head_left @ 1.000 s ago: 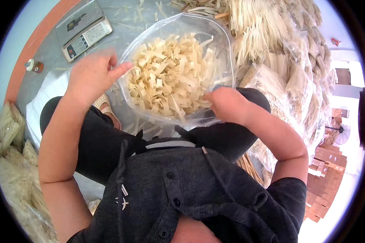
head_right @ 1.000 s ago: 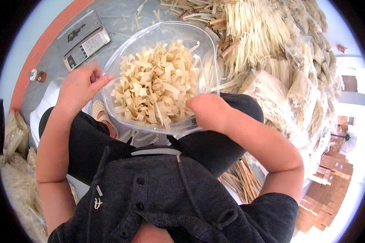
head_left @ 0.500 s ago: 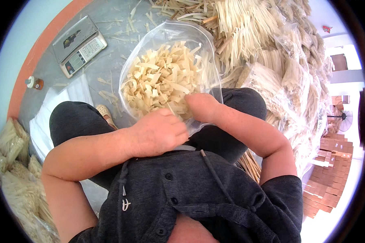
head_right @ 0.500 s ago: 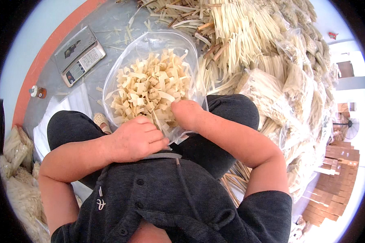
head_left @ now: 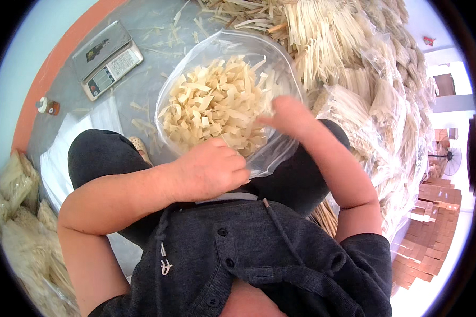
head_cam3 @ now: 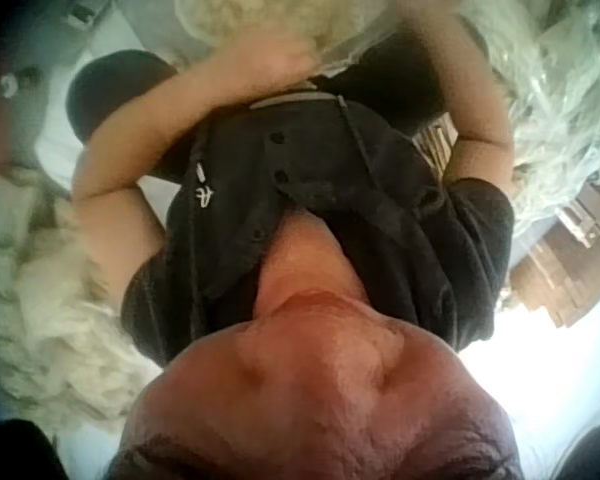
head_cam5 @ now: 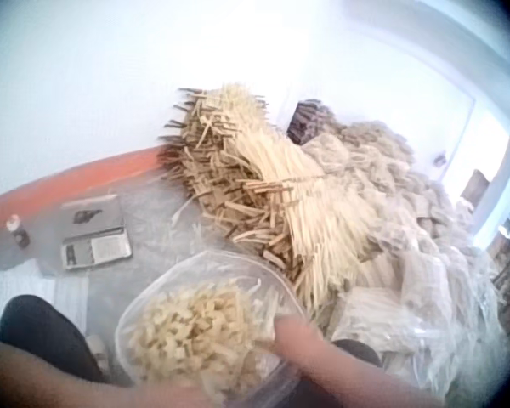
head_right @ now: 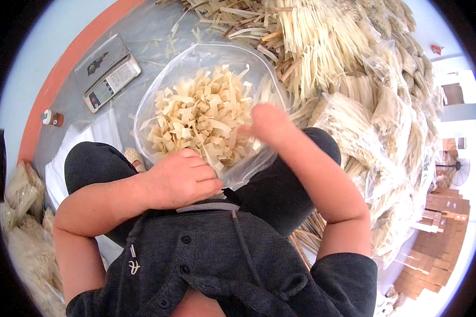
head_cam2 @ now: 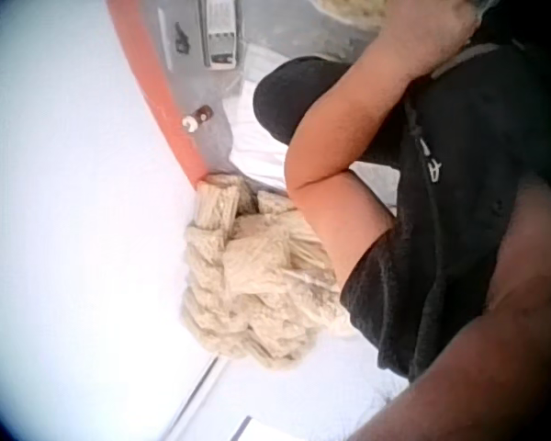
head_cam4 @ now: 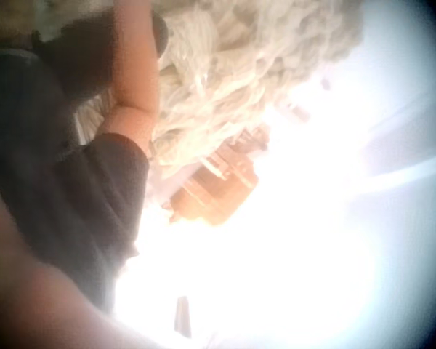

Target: The person sits on the floor and places shredded light-colored fiber into a clear plastic bag, then seals it. They then pick up a long wooden stick and wrap a bundle of the fiber around it, securing it with a thin strip of material. The person repeats this wrapping process with multiple bundles.

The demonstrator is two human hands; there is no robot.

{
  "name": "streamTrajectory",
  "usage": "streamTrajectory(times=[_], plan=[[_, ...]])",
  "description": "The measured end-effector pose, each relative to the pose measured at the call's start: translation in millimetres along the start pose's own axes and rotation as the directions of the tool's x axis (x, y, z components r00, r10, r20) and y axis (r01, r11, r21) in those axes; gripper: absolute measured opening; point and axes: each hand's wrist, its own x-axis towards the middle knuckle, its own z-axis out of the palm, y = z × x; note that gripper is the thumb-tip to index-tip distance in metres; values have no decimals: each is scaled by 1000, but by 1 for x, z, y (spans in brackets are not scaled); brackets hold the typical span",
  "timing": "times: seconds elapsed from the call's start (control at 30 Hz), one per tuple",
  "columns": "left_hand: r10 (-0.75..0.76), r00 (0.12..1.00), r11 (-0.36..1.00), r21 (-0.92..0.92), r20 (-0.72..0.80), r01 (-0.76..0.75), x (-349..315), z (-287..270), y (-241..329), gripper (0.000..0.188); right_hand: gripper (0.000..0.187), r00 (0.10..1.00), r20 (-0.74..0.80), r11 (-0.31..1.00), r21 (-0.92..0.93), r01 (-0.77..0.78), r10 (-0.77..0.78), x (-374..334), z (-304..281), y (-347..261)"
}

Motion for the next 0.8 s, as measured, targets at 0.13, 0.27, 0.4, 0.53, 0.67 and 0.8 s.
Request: streamTrajectory(times=[0.13, 0.27, 0.4, 0.53, 0.67, 0.8], plan=[[13, 1000, 1000, -18, 1, -13, 1, -1, -4, 14, 28, 948, -312, 993, 69, 97, -71, 38, 9, 24], [110, 994, 993, 38, -4, -110, 3, 0, -4, 13, 18, 977, -178, 991, -89, 104, -119, 70, 47, 27], [90, 996, 996, -20, 8, -90, 7, -2, -8, 18, 23, 996, -48, 987, -144, 69, -76, 65, 38, 19], [-295, 919, 951, 13, -260, 309, 13, -51, -14, 24, 34, 796, -604, 999, -20, 30, -37, 21, -17, 19], [-776, 566, 537, 181, -276, 824, -35, -74, -23, 29, 39, 906, -401, 938, 347, 12, 137, 7, -16, 64], [-914, 404, 382, -270, 29, 884, -32, -38, -60, 34, 42, 957, -264, 758, 599, 257, -116, 20, -5, 12]])
